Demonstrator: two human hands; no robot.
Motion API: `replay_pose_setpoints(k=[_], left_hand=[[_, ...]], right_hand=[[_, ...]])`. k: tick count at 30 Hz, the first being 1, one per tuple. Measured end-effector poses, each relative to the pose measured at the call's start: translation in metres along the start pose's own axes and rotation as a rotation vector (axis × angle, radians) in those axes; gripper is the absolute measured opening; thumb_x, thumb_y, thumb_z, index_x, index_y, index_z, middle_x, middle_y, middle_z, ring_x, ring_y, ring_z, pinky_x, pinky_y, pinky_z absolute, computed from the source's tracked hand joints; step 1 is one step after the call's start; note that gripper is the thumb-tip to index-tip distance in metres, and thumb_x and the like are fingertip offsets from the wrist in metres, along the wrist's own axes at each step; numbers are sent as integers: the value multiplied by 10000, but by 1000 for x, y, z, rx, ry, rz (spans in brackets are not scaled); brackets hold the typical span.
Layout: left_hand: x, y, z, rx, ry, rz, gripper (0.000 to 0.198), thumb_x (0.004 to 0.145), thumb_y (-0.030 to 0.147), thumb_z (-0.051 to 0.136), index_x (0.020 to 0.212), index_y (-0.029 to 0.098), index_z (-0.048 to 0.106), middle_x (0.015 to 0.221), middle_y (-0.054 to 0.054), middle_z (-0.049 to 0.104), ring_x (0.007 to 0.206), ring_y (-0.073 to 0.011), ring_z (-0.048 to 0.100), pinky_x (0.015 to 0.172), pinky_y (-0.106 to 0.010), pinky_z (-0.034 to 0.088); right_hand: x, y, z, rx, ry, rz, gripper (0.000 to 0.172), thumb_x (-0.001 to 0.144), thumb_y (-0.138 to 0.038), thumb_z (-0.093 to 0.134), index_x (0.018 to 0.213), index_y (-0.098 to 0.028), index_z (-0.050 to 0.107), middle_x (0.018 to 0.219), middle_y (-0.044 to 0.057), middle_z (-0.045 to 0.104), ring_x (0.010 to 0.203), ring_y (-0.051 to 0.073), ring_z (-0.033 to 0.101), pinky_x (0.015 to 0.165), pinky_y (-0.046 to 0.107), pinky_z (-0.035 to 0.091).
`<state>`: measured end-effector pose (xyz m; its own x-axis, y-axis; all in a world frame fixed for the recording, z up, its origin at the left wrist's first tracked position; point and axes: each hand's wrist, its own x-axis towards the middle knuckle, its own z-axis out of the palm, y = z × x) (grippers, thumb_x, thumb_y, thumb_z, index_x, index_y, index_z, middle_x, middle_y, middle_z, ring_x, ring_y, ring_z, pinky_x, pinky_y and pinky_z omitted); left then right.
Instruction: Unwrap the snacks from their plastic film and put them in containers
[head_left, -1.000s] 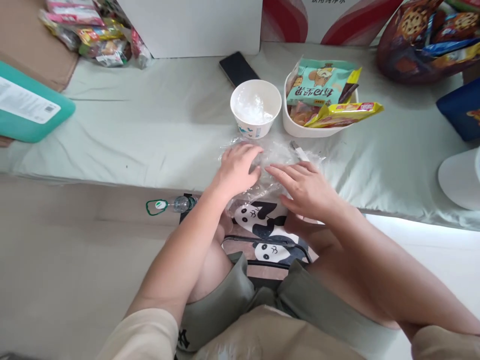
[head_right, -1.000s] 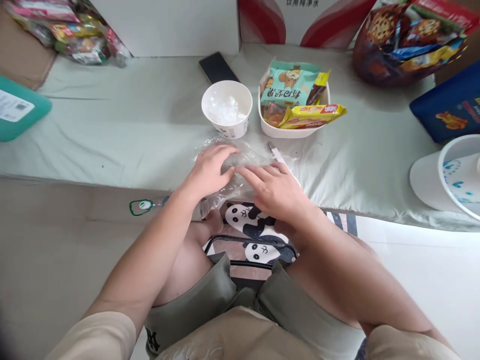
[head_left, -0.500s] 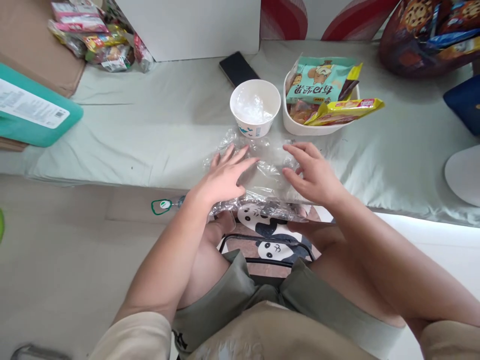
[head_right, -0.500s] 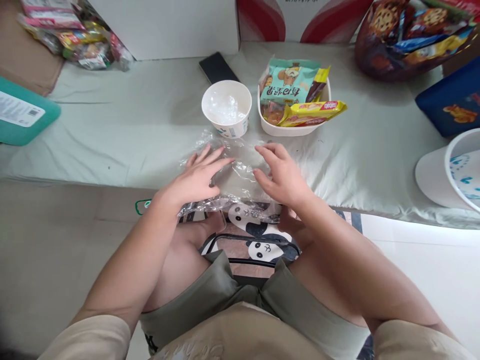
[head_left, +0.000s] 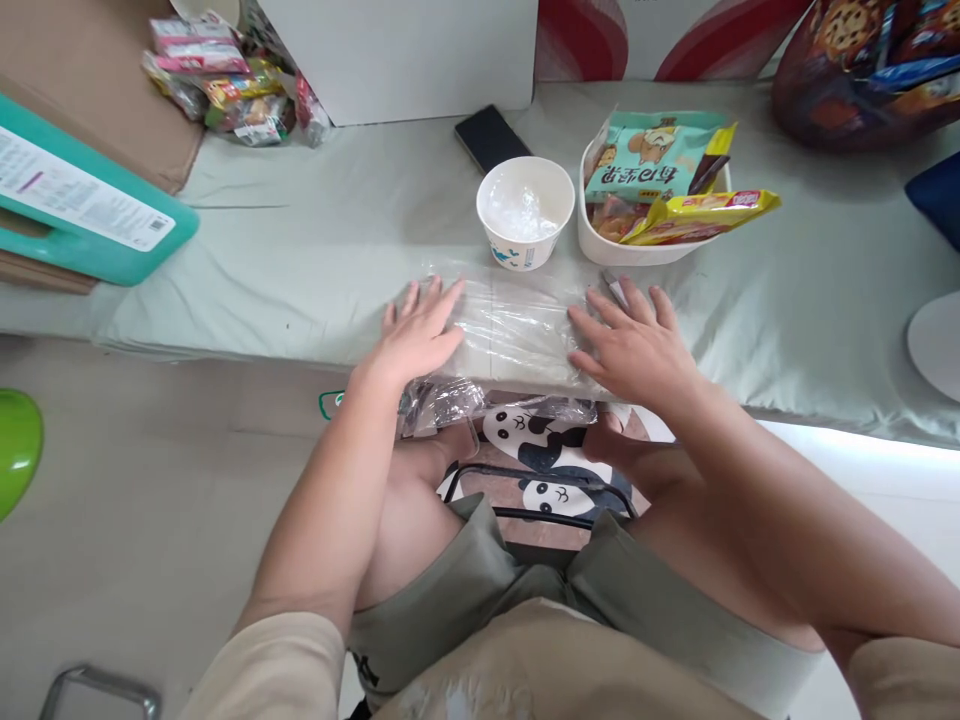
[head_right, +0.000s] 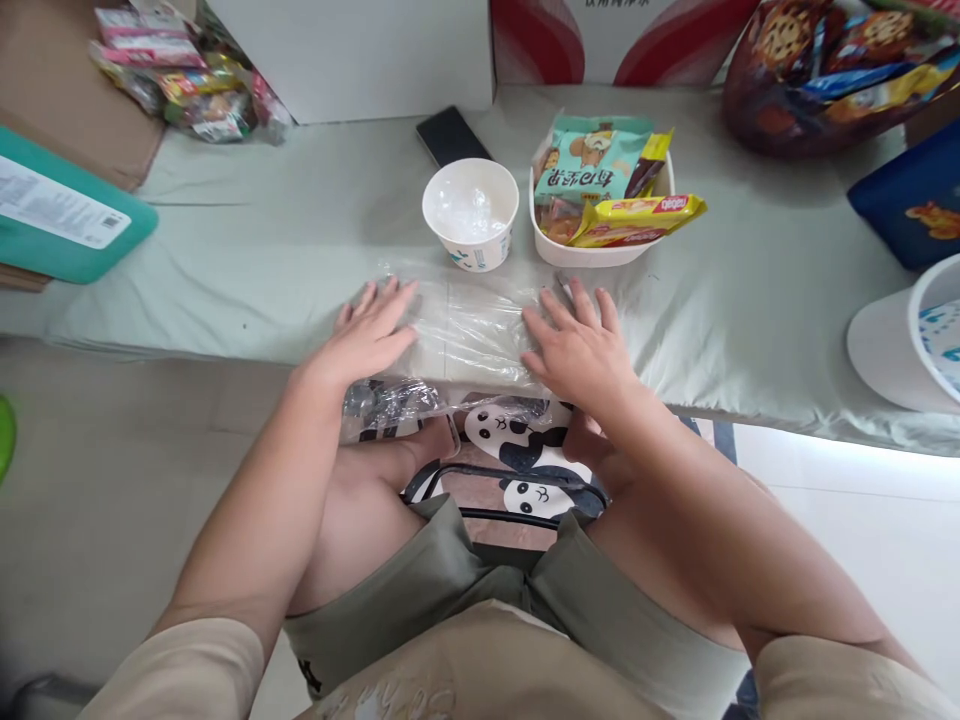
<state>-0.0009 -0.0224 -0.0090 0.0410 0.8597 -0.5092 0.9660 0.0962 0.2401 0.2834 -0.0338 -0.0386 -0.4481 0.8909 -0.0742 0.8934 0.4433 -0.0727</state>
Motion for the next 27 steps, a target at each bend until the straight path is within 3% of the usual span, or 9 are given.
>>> replay_pose_setpoints(k=[3, 6, 10, 13, 15, 17, 20, 23, 27], left_hand=[[8, -13, -2, -26, 74, -139, 728, 1035, 447, 300, 1720, 273, 127, 1813, -27, 14, 1669, -369, -34, 1342, -650, 34], [7, -21, -7, -100, 227, -195, 788, 1009, 540, 396, 1706, 222, 208, 1798, -55, 178, 1664, -416, 46, 1332, -687, 102], [-19, -11, -13, -247, 400, 220, 743, 950, 617, 521, 1575, 218, 471, 1639, -12, 495, 1550, -349, 384, 1317, -523, 304], [-44, 6, -5, -192, 188, 558, 737, 830, 657, 676, 1410, 205, 635, 1541, -75, 602, 1505, -352, 462, 1279, -498, 374], [-55, 15, 4, -33, 120, 635, 633, 804, 496, 761, 1355, 197, 671, 1567, -113, 579, 1549, -382, 403, 1283, -538, 348], [-57, 18, 12, 57, 131, 614, 284, 886, 273, 643, 1136, 196, 754, 1515, -120, 622, 1484, -361, 496, 1221, -528, 413], [-54, 14, 14, -62, 143, 515, 247, 905, 157, 505, 823, 205, 732, 1198, -75, 777, 1078, -248, 731, 968, -401, 562], [-53, 7, 5, -306, 211, 402, 172, 874, 199, 557, 853, 208, 727, 905, -25, 790, 774, -167, 702, 736, -300, 549], [-52, -1, -5, -468, 222, 323, 149, 857, 220, 573, 852, 193, 719, 866, -21, 794, 738, -145, 679, 676, -257, 511]], right_hand=[[0, 11, 3, 29, 5, 34, 606, 993, -500, 548, 1509, -185, 569, 1633, 157, 505, 1591, 470, 293, 1258, 736, 201], [-1, 18, 3, 68, 72, 28, 626, 939, -477, 628, 1475, -158, 581, 1628, 194, 491, 1573, 497, 305, 1239, 765, 217], [-4, 18, -9, 168, 312, -6, 489, 920, -314, 653, 1406, -272, 618, 1595, 168, 510, 1521, 482, 384, 1195, 759, 313], [-9, 14, -21, 257, 410, -44, 333, 982, -286, 558, 1297, -320, 661, 1431, 153, 631, 1368, 404, 554, 1121, 663, 449], [-14, 10, -23, 316, 369, -124, 282, 1000, -331, 527, 1233, -291, 682, 1284, 143, 702, 1201, 355, 653, 1020, 585, 526], [-20, 5, -18, 369, 301, -254, 304, 1001, -417, 527, 1188, -244, 694, 1182, 139, 735, 1077, 332, 692, 924, 535, 554], [-29, -7, -6, 422, 233, -430, 439, 987, -555, 554, 1196, -191, 686, 1161, 150, 748, 1054, 327, 698, 906, 513, 557], [-37, -20, -1, 467, 192, -448, 411, 980, -502, 601, 1204, -164, 665, 1226, 173, 740, 1141, 341, 690, 972, 521, 556], [-38, -24, -13, 609, 157, -308, 110, 967, -243, 559, 896, -221, 640, 1205, 125, 755, 1070, 279, 730, 926, 455, 593]])
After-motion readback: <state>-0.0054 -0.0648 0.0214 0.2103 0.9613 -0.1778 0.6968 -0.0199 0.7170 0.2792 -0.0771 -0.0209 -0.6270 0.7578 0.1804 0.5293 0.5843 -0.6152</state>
